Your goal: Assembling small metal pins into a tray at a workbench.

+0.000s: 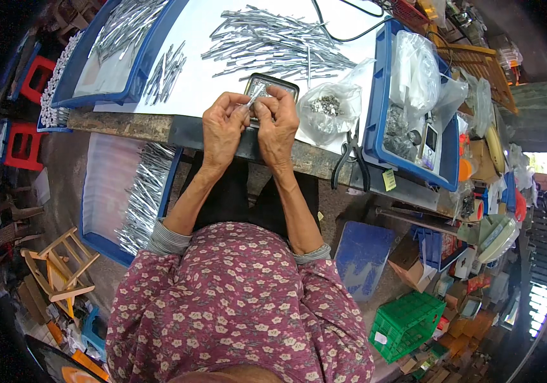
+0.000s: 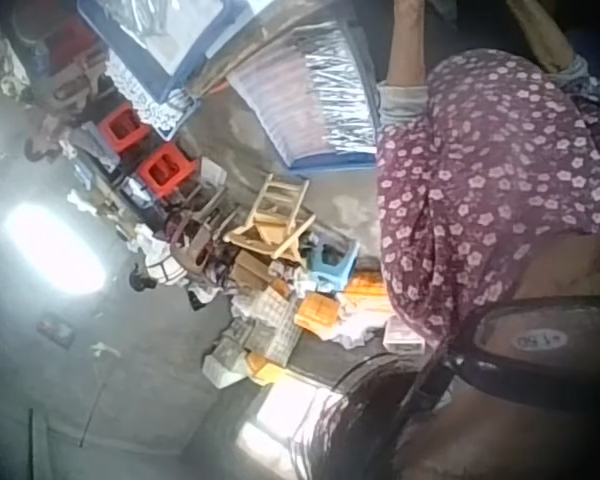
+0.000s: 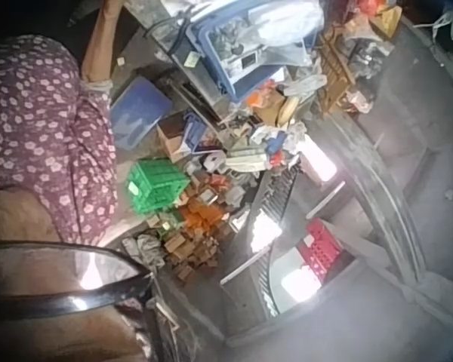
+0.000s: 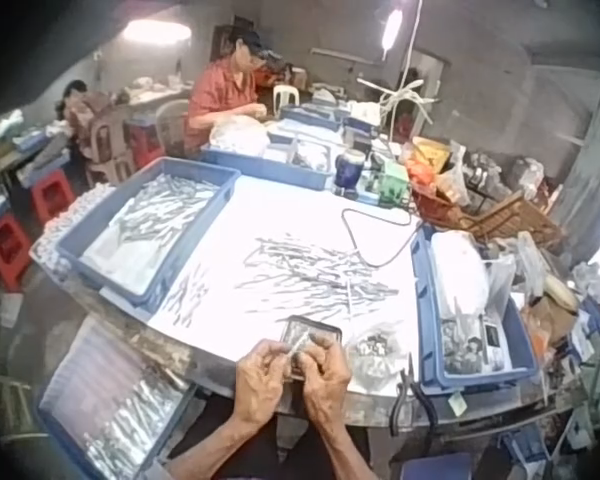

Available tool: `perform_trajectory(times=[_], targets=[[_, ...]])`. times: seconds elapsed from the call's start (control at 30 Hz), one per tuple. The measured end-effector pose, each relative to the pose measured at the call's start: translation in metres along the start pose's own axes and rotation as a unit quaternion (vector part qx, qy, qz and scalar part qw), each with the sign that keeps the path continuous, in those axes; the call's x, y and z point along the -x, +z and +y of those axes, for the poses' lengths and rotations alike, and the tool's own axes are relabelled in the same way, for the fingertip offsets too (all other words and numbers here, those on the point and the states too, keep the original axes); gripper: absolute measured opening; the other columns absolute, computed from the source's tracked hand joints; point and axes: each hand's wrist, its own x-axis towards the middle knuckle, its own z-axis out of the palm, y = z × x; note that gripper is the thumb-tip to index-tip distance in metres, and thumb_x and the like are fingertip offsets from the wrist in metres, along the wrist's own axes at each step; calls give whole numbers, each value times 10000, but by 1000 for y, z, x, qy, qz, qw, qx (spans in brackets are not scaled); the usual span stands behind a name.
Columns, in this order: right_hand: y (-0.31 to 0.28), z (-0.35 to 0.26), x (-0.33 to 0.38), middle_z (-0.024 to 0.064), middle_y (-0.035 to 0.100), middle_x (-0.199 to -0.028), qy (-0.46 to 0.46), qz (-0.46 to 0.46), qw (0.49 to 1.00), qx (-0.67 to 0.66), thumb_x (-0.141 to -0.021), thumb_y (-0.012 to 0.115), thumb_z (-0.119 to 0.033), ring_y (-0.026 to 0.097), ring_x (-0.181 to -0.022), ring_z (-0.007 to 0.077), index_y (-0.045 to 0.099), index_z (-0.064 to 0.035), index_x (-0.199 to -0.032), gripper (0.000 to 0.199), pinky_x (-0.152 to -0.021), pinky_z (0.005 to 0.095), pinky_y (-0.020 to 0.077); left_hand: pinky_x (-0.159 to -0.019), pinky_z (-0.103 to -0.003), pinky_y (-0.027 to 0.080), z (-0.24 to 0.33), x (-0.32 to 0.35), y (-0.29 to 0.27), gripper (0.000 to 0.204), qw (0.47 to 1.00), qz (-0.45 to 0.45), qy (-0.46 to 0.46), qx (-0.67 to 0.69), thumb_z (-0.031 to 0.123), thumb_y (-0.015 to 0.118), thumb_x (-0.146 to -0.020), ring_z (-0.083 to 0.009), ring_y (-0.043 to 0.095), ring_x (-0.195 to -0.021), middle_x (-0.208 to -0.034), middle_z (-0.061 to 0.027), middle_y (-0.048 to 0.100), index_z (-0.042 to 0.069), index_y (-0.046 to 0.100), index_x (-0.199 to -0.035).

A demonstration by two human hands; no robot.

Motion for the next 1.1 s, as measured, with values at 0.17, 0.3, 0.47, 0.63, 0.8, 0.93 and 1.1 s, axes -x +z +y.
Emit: perform_trajectory(times=[0.17,0.3,0.47,0.63,0.8,0.93,1.1], targets=[[-9,-5,-7,62,607,-771,52,-31,991,-118,-788,585,-24,569,-708,87,456,78,-1033,295,-647,201,459,-399,-135,258,3,-5,-11,106,983,-50,-110,141,19,523,-828,-15,381,-460,-614,-24,532,-29,538,-921],[-11,-10,-8,60,605,-768,47,-49,993,-99,-784,574,0,568,-709,87,448,68,-1057,308,-651,202,463,-396,-129,245,4,-6,-14,114,973,-73,-137,168,25,525,-826,-10,379,-454,-601,-20,524,-33,537,-924],[-7,-11,-7,63,610,-773,-2,-39,999,-1,-779,576,10,574,-714,91,449,60,-1059,311,-650,206,472,-445,-154,310,6,-1,-3,89,999,-24,-34,29,21,503,-836,-23,413,-515,-616,-11,521,-28,543,-898],[-8,-5,-5,76,616,-782,29,-36,998,-50,-775,578,17,591,-717,109,444,73,-1051,312,-643,215,485,-480,-243,404,2,4,1,90,992,8,55,-112,0,467,-834,-86,514,-539,-629,-48,561,-22,537,-886],[-10,-6,-5,102,612,-808,65,-26,989,-128,-775,579,34,598,-714,131,437,87,-1056,319,-650,218,497,-523,-213,408,3,6,5,99,987,14,70,-142,9,476,-842,-68,502,-600,-703,-38,577,-22,551,-899],[-10,-5,-4,127,608,-842,76,-26,982,-173,-778,579,43,604,-714,150,427,104,-1072,336,-655,221,504,-536,-245,433,-4,5,5,103,970,30,146,-193,-5,476,-835,-109,549,-619,-709,-77,592,-23,552,-903],[-8,-1,-4,126,614,-843,90,-19,980,-179,-772,584,44,604,-714,147,430,114,-1080,351,-657,214,494,-547,-268,445,-4,4,3,123,951,34,181,-247,-22,475,-826,-151,571,-621,-722,-114,595,-11,559,-916]])
